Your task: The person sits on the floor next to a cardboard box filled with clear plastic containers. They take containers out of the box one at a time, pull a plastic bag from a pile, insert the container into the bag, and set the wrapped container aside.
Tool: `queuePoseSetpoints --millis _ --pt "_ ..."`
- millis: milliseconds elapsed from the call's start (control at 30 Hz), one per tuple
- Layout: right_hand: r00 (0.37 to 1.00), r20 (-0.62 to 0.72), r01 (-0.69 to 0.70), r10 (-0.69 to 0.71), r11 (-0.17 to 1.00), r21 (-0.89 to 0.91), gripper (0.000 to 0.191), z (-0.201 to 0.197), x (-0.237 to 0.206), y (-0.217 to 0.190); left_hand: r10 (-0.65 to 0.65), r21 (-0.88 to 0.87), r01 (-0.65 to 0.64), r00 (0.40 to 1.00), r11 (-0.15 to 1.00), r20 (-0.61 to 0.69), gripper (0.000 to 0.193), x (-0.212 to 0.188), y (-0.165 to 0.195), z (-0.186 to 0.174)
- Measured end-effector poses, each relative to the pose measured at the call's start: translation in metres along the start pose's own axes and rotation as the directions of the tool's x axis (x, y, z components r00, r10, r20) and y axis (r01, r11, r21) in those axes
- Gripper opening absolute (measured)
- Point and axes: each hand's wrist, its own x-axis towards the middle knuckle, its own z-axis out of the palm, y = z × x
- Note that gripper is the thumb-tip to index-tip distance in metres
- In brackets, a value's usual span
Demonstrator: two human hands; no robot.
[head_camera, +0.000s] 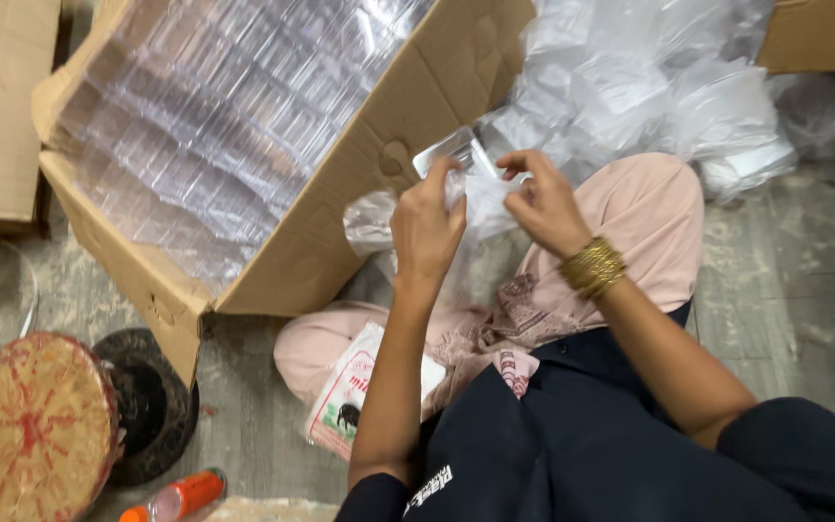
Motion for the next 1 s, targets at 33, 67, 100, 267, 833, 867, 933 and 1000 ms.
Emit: queuePoseSetpoints --millis 33,67,100,267,833,867,933,1000 --pt "0.998 -0.056 -0.027 0.019 0.989 -0.146 0.038 0.006 0.002 0.005 -0.064 0.147 0.057 0.997 0.987 0.042 0.050 0.011 0.010 0.000" --pt "0.997 -0.062 0.026 -0.039 0.981 -0.194 0.035 0.010 0.005 0.010 -0.104 0.184 0.091 0.993 0.979 0.061 0.054 0.023 0.016 -0.002" --pt "0.994 -0.065 0.075 -0.094 0.967 -0.242 0.032 0.014 0.008 0.014 -0.145 0.222 0.124 0.986 0.967 0.080 0.059 0.033 0.021 -0.004" --pt "0.985 -0.041 -0.171 0.168 0.979 -0.114 0.026 0.020 0.016 0.026 -0.254 0.244 0.213 0.955 0.946 0.155 0.053 0.056 0.021 -0.002" --pt "0.977 -0.070 -0.117 0.202 0.779 0.616 0.033 0.033 0.003 0.030 0.066 -0.281 -0.103 0.988 0.954 -0.139 0.017 0.046 0.020 0.017" --pt "0.977 -0.069 -0.127 0.201 0.815 0.565 0.042 0.027 0.000 0.014 0.028 -0.392 -0.080 0.990 0.916 -0.138 0.013 0.046 0.017 0.017" --pt "0.978 -0.066 -0.146 0.197 0.879 0.454 0.059 0.014 -0.005 -0.018 -0.050 -0.600 -0.033 0.991 0.800 -0.121 0.008 0.044 0.012 0.013" --pt "0.994 -0.111 0.022 0.006 0.970 0.244 0.051 0.005 -0.003 -0.044 -0.094 -0.777 0.019 0.994 0.629 -0.052 0.011 0.039 0.011 0.007"
